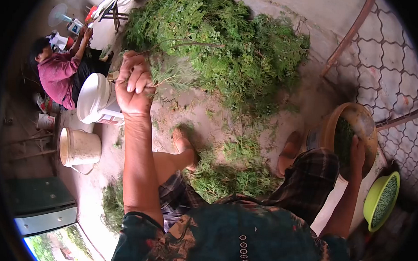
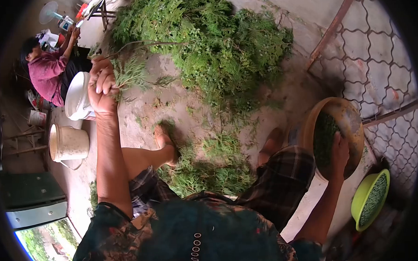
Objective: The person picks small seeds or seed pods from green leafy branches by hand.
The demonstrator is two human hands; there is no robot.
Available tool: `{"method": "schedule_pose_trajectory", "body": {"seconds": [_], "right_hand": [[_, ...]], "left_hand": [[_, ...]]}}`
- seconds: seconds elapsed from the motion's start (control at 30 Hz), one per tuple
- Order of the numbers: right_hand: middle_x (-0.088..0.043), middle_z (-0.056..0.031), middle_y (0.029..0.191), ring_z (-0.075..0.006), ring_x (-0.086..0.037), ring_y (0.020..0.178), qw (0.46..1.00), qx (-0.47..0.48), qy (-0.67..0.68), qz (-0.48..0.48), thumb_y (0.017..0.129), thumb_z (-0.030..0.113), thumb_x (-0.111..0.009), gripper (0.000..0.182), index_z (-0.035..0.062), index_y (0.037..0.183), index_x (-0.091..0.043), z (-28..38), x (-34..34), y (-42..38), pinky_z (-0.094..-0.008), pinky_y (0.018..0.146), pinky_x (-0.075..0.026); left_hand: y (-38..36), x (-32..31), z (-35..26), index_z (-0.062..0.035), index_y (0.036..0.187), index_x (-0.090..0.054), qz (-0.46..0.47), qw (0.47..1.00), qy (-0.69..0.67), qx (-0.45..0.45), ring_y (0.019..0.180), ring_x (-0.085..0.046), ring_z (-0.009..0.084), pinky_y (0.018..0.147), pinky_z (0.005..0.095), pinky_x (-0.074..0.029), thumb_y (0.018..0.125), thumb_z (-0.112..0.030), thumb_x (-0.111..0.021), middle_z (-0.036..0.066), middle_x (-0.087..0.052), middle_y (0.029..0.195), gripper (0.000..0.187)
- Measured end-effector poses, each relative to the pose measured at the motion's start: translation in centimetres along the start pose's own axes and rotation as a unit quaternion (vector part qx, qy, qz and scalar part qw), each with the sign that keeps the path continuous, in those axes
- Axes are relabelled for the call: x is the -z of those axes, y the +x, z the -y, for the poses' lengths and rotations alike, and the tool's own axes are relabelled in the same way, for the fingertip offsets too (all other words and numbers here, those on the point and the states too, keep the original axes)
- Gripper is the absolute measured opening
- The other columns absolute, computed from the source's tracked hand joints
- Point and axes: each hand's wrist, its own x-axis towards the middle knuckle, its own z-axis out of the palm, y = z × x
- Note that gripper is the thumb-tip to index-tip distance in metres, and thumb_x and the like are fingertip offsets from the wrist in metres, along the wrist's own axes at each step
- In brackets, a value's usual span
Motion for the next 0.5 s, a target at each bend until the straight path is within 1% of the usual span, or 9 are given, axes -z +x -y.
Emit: {"method": "schedule_pose_trajectory", "body": {"seconds": [0.07,0.1,0.13,0.27,0.33,0.37,0.43,0.47,0.5], "right_hand": [[-0.06,-0.0162,0.105,-0.0251,-0.058,0.098,0.978,0.093,0.163,-0.096,0.095,0.037,-0.039,0.043,0.0014,0.112,-0.055,1.5,-0.9,-1.7,-0.0375,0.085,-0.041],[-0.06,-0.0162,0.105,-0.0251,-0.058,0.098,0.979,0.085,0.158,-0.098,0.095,0.037,-0.039,0.043,0.0014,0.112,-0.055,2.4,2.0,-2.4,-0.0375,0.085,-0.041],[-0.058,-0.0143,0.099,-0.022,-0.056,0.093,0.967,0.026,0.25,-0.05,0.095,0.035,-0.039,0.041,0.0003,0.108,-0.055,6.2,4.8,-3.4,-0.0348,0.083,-0.042],[-0.054,-0.0065,0.082,-0.0134,-0.052,0.076,0.901,0.235,0.355,-0.082,0.093,0.027,-0.045,0.03,-0.0001,0.099,-0.056,15.5,8.0,-7.1,-0.029,0.07,-0.043],[-0.054,-0.0053,0.078,-0.015,-0.051,0.071,0.886,0.219,0.404,0.066,0.092,0.025,-0.048,0.026,0.0005,0.097,-0.056,19.5,9.8,-9.9,-0.0303,0.066,-0.042],[-0.054,-0.0056,0.076,-0.017,-0.051,0.069,0.878,0.273,0.374,0.123,0.092,0.024,-0.05,0.024,0.0007,0.096,-0.056,20.8,10.1,-10.6,-0.0315,0.064,-0.042],[-0.057,-0.0112,0.08,-0.0246,-0.055,0.07,0.842,0.397,0.319,0.181,0.091,0.022,-0.051,0.022,0.0005,0.091,-0.055,22.2,9.0,-11.7,-0.035,0.063,-0.042],[-0.057,-0.0112,0.08,-0.0246,-0.055,0.07,0.844,0.389,0.32,0.184,0.091,0.022,-0.051,0.022,0.0005,0.091,-0.055,22.4,8.5,-12.3,-0.035,0.063,-0.042],[-0.056,-0.0122,0.079,-0.027,-0.054,0.069,0.834,0.431,0.267,0.218,0.088,0.021,-0.052,0.02,0.0006,0.092,-0.054,22.7,8.0,-12.8,-0.0357,0.064,-0.043]], "left_hand": [[-0.7,-1.4,-0.2,-0.0049,0.094,-0.047,0.01,1.0,-0.011,-0.007,0.039,-0.03,0.0059,0.036,0.0222,-0.019,0.09,-0.004,-0.041,0.002,-0.047,0.072,0.008],[-0.8,-1.8,1.0,-0.0048,0.093,-0.047,0.033,0.999,-0.029,0.006,0.039,-0.03,0.0058,0.036,0.0216,-0.018,0.089,-0.003,-0.041,0.002,-0.047,0.07,0.007],[-0.8,-2.4,1.1,-0.0046,0.093,-0.046,0.04,0.998,-0.037,0.011,0.039,-0.03,0.0059,0.036,0.0215,-0.018,0.088,-0.003,-0.041,0.002,-0.047,0.069,0.007],[-2.7,-5.0,-0.8,-0.0045,0.095,-0.045,0.028,0.996,0.079,-0.013,0.039,-0.029,0.0063,0.036,0.0221,-0.019,0.091,-0.005,-0.04,0.002,-0.047,0.072,0.007],[-5.0,-6.4,-3.0,-0.005,0.095,-0.045,-0.027,0.978,0.205,-0.023,0.039,-0.029,0.0067,0.036,0.0221,-0.02,0.094,-0.009,-0.037,0.003,-0.047,0.072,0.009],[-6.3,-7.0,-4.2,-0.0052,0.094,-0.045,-0.055,0.963,0.265,-0.015,0.039,-0.03,0.007,0.036,0.022,-0.021,0.095,-0.012,-0.035,0.003,-0.047,0.071,0.012],[-10.1,-7.4,-7.5,-0.0056,0.089,-0.05,-0.284,0.807,0.515,-0.057,0.039,-0.031,0.007,0.036,0.0214,-0.024,0.095,-0.014,-0.035,0.003,-0.05,0.07,0.018],[-11.9,-7.4,-8.1,-0.0047,0.084,-0.052,-0.352,0.615,0.705,-0.017,0.039,-0.035,0.0088,0.036,0.0237,-0.027,0.093,-0.015,-0.039,0.005,-0.053,0.071,0.019],[-14.0,-7.3,-8.9,-0.0037,0.078,-0.055,-0.389,0.376,0.841,0.024,0.038,-0.04,0.0106,0.036,0.0259,-0.031,0.091,-0.016,-0.042,0.007,-0.057,0.073,0.021]]}}
